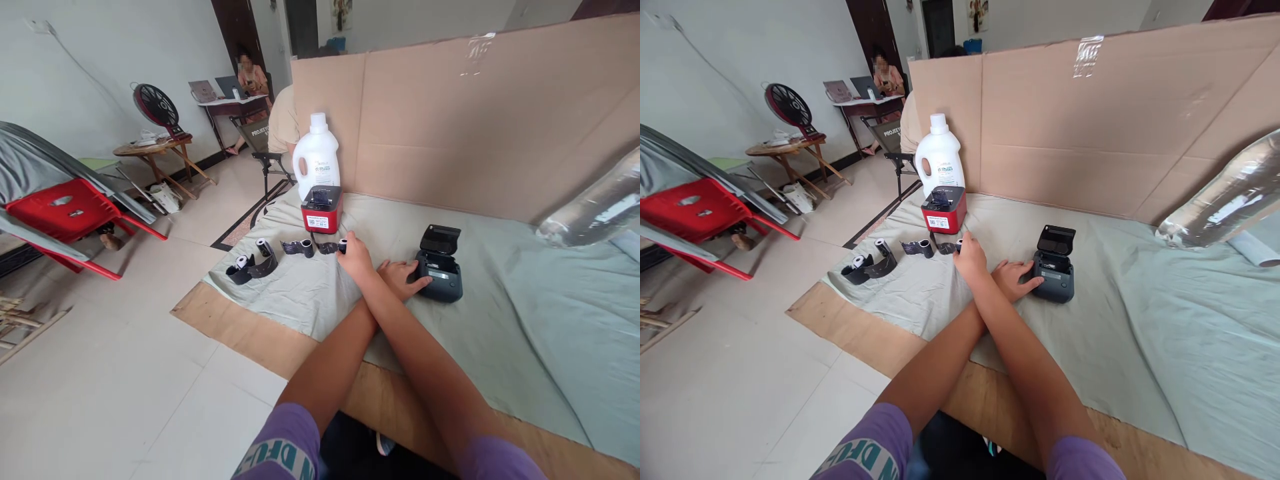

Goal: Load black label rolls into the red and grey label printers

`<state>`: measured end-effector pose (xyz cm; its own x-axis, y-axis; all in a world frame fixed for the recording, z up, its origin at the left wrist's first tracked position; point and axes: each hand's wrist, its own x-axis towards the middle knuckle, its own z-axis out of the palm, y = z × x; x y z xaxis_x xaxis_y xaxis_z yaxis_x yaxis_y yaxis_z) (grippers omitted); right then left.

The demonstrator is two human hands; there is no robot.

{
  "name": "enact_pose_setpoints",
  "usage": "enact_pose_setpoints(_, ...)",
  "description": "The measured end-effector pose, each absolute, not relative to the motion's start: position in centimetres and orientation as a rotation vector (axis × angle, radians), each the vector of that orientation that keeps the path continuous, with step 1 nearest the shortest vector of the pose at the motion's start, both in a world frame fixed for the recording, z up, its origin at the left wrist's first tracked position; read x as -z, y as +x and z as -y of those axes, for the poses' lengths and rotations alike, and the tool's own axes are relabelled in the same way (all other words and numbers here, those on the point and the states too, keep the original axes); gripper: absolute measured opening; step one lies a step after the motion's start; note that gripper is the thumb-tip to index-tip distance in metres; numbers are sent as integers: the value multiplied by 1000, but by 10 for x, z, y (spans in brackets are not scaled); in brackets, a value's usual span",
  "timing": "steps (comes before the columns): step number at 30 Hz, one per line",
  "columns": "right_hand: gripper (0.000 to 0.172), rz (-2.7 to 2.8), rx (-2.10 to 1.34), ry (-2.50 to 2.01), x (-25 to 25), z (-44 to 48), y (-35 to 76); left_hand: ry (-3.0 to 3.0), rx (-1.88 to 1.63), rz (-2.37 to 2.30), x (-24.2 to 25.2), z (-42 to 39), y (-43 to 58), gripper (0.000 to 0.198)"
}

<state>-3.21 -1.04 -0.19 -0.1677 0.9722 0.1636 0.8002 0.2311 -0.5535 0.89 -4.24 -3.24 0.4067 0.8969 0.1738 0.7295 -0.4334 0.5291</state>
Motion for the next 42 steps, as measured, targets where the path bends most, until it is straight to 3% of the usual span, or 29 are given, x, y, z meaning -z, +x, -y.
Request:
enact_pose_setpoints(9, 30, 2209, -366, -1671, -2, 19, -35, 2319, -625, -1408, 26, 46, 8, 69)
enact_pose_setpoints(15, 52, 2164, -138, -1385, -20, 31, -49, 2311, -650, -1399, 24, 48, 7, 69)
enact_pose_setpoints(21, 38, 2501, -390, -894, -51, 11, -142, 2229, -608, -1366, 19, 48, 5, 70)
enact_pose_setpoints(25, 41, 2787, -490, -940, -53, -8, -217, 2207, -601, -1347, 19, 49, 3, 74)
enact_pose_setpoints(28, 33, 2809, -516, -949, -49, -14, -238, 2227, -613, -1344, 22, 50, 3, 74)
enact_pose_setpoints(32, 24, 2559, -592, -947, -41, -11, -205, 2223, -618, -1349, 23, 48, 3, 71)
enact_pose_setpoints(38, 27, 1855, -1150, -858, -45, 27, -66, 2186, -592, -1327, 29, 41, 7, 72)
enact_pose_setpoints(42, 27, 1582, -1158, -964, -62, 62, 33, 2122, -800, -1353, 36, 45, 10, 60)
